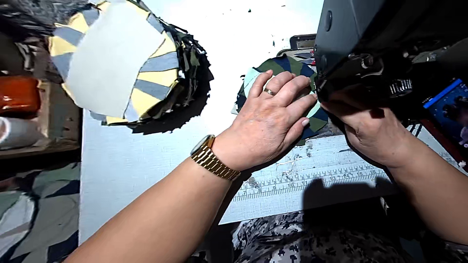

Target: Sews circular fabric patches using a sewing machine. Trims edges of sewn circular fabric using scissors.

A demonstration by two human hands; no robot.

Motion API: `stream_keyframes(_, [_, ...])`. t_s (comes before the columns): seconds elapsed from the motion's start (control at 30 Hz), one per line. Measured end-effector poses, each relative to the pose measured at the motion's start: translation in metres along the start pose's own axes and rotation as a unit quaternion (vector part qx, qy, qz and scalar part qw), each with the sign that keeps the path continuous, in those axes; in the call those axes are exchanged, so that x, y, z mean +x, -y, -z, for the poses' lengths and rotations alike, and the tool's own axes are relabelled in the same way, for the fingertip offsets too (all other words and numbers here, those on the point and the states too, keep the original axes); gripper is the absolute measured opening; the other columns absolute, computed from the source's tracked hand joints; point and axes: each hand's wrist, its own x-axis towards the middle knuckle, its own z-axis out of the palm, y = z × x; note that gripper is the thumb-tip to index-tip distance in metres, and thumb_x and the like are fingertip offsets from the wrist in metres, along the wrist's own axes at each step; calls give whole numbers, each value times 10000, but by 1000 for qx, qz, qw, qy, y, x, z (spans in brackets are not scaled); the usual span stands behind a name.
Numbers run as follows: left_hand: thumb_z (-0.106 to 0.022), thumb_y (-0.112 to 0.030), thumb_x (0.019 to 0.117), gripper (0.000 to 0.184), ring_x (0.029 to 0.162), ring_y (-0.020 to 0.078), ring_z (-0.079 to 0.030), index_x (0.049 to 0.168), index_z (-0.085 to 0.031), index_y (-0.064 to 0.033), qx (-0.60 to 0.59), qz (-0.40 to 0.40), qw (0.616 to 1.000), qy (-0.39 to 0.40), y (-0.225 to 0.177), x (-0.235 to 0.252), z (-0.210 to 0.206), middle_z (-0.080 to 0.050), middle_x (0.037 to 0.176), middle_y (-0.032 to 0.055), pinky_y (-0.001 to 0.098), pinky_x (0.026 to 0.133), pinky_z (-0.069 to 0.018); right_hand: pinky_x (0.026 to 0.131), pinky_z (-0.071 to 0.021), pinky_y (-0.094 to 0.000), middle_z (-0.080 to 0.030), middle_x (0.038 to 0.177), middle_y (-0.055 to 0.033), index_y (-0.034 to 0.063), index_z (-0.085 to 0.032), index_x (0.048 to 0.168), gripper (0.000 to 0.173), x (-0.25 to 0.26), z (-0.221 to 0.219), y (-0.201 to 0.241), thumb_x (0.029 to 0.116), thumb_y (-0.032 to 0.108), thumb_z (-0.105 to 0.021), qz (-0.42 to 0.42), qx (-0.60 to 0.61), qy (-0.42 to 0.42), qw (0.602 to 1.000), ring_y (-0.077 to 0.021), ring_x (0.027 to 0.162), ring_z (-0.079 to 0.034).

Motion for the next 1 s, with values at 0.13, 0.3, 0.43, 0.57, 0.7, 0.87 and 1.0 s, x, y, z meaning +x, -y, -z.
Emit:
stream_keyframes(0.13, [-339,-349,1071,492,1507,347,-344,1423,-622,-153,-20,-9,1000,18,7,0,-2,-496,1545,119,652,1237,-140,1026,-498,-444,-698,1172,-160,38,-735,1208,322,0,-1,-1,996,-13,-499,8,1,-8,1000,-308,1163,-636])
stream_keyframes(0.3, [-345,-348,1073,485,1482,337,-384,1432,-613,-161,-39,-10,999,27,11,1,-3,-500,1533,132,609,1219,-226,1017,-495,-447,-696,1163,-159,36,-740,1197,312,1,-1,0,992,-14,-510,9,-3,-12,1000,-305,1151,-635])
stream_keyframes(0.43, [-357,-346,1074,475,1463,339,-400,1429,-618,-170,-36,-11,999,26,12,2,-2,-513,1519,121,580,1205,-260,996,-508,-441,-695,1152,-162,29,-734,1201,313,1,-1,-1,990,-13,-506,6,-1,-8,1000,-308,1140,-639])
stream_keyframes(0.57, [-349,-354,1070,487,1463,339,-391,1438,-608,-168,-28,0,999,33,10,3,-1,-493,1535,124,568,1188,-276,1019,-491,-453,-692,1176,-158,36,-727,1224,339,1,-1,-2,987,-15,-490,-2,-5,4,1000,-305,1157,-633])
stream_keyframes(0.7, [-348,-381,1071,503,1467,336,-382,1464,-584,-176,-20,16,999,38,8,3,-1,-473,1554,115,568,1187,-272,1051,-469,-468,-683,1224,-160,38,-714,1249,363,2,0,-1,985,-13,-470,-15,-17,19,1000,-313,1195,-620])
stream_keyframes(0.87, [-313,-425,1075,525,1493,318,-368,1493,-546,-209,-2,23,999,36,14,5,-6,-469,1567,113,568,1198,-264,1001,-482,-485,-688,1189,-181,18,-729,1189,345,1,2,-1,967,-35,-471,-4,-9,-6,1000,-332,1157,-630])
stream_keyframes(1.0, [-338,-417,1074,518,1509,330,-351,1492,-547,-194,-17,18,999,24,19,4,-7,-447,1586,129,606,1213,-234,1018,-502,-443,-696,1183,-179,9,-736,1194,300,0,-1,2,1002,-15,-507,40,9,-38,998,-314,1170,-636])
